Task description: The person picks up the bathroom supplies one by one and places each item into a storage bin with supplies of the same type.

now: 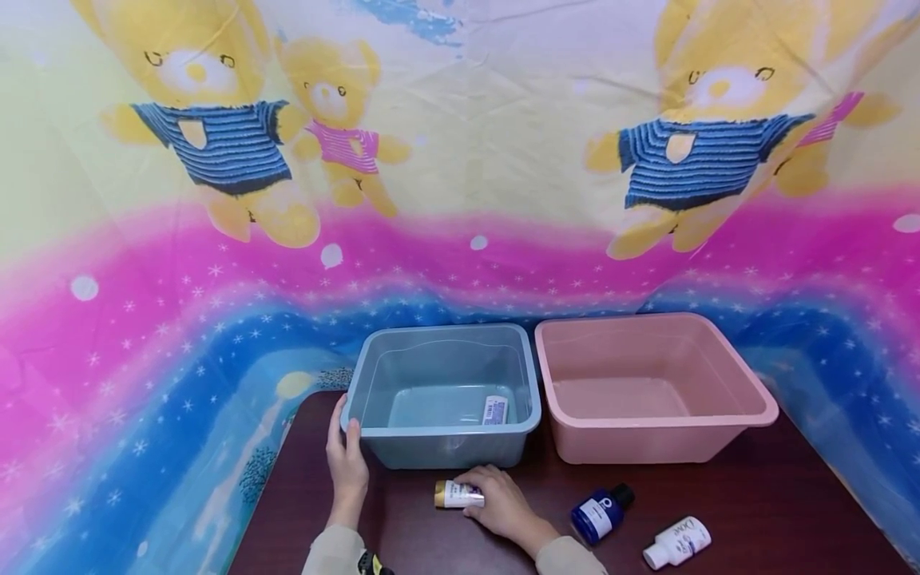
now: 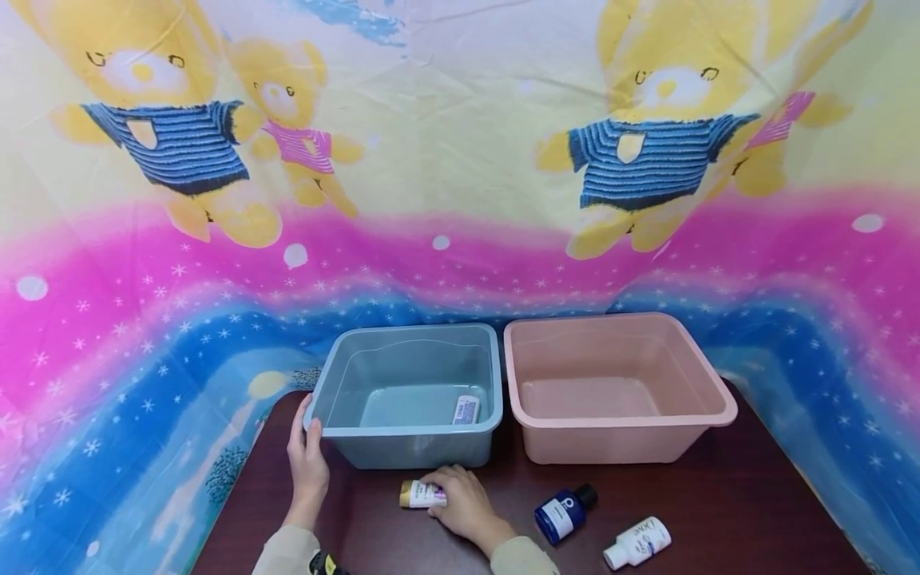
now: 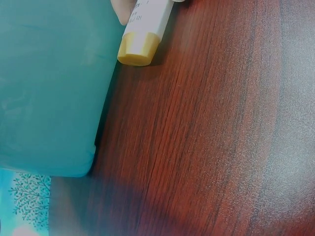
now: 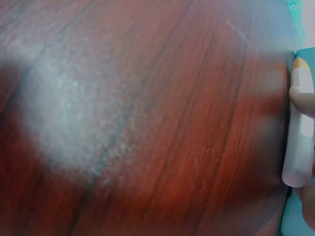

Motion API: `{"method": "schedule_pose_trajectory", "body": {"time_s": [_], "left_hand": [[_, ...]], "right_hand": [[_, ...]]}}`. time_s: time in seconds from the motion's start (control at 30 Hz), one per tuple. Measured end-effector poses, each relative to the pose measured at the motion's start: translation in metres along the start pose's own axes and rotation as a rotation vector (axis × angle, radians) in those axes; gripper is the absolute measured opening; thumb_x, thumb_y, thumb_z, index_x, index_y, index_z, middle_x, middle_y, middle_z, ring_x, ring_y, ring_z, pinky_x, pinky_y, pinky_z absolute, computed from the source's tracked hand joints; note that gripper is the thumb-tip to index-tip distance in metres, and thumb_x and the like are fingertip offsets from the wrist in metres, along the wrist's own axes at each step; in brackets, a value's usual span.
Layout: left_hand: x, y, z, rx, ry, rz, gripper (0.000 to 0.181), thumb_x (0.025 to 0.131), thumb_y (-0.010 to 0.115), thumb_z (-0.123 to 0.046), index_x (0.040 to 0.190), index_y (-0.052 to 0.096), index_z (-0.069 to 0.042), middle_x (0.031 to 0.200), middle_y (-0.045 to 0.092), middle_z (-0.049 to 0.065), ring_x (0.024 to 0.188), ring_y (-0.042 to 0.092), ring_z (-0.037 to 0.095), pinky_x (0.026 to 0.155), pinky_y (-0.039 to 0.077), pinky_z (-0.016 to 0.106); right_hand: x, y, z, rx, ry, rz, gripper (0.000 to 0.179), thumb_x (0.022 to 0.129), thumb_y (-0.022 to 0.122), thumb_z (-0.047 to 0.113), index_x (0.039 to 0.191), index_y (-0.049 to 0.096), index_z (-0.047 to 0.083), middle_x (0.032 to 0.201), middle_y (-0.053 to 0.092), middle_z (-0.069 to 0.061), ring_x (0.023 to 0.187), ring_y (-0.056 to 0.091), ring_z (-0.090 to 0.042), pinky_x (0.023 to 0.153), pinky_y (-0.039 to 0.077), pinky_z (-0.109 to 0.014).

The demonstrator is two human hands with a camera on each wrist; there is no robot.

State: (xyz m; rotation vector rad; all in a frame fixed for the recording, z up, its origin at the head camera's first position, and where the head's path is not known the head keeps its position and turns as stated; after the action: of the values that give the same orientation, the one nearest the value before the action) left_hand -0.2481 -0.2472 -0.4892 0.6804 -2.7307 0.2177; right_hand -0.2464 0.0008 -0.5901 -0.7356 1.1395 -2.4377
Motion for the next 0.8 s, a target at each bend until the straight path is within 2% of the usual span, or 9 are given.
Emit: {"method": "schedule_pose_trajectory", "body": {"time_s": [0.47,0.8], "left_hand": [[0.0001,-0.0011,0.0015,0.006,-0.024,0.011,0.046,0.106,0.044,-0.014,0.151,0.038,-0.008,0.152,0.041,0.013,0.135,0.040,0.029,0.096,0.033,0.014],[-0.0006,-0.0002,0.0006,0.003,-0.031,0.023,0.047,0.106,0.042,-0.014,0.152,0.036,-0.006,0.153,0.039,0.013,0.135,0.039,0.029,0.096,0.033,0.014]], "right_hand": [[0.0002,-0.0005,0.0002,0.029,0.016,-0.003,0.044,0.072,0.086,0.011,0.113,0.072,0.018,0.106,0.068,0.007,0.100,0.057,-0.013,0.089,0.046,-0.036],[0.0004,0.0004,-0.0022,0.045,0.028,0.003,0.042,0.072,0.086,0.011,0.111,0.072,0.019,0.106,0.067,0.008,0.100,0.057,-0.013,0.088,0.046,-0.036]]}}
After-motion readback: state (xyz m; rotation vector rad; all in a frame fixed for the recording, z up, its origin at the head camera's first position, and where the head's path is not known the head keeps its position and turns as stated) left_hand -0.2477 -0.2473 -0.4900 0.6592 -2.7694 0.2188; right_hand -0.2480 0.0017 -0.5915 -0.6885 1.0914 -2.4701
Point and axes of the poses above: each hand's wrist, its own x-axis towards the middle knuckle, its own y-axis out of the palm, z = x × y, the point moved 7 cm from there along x, towards the middle knuckle
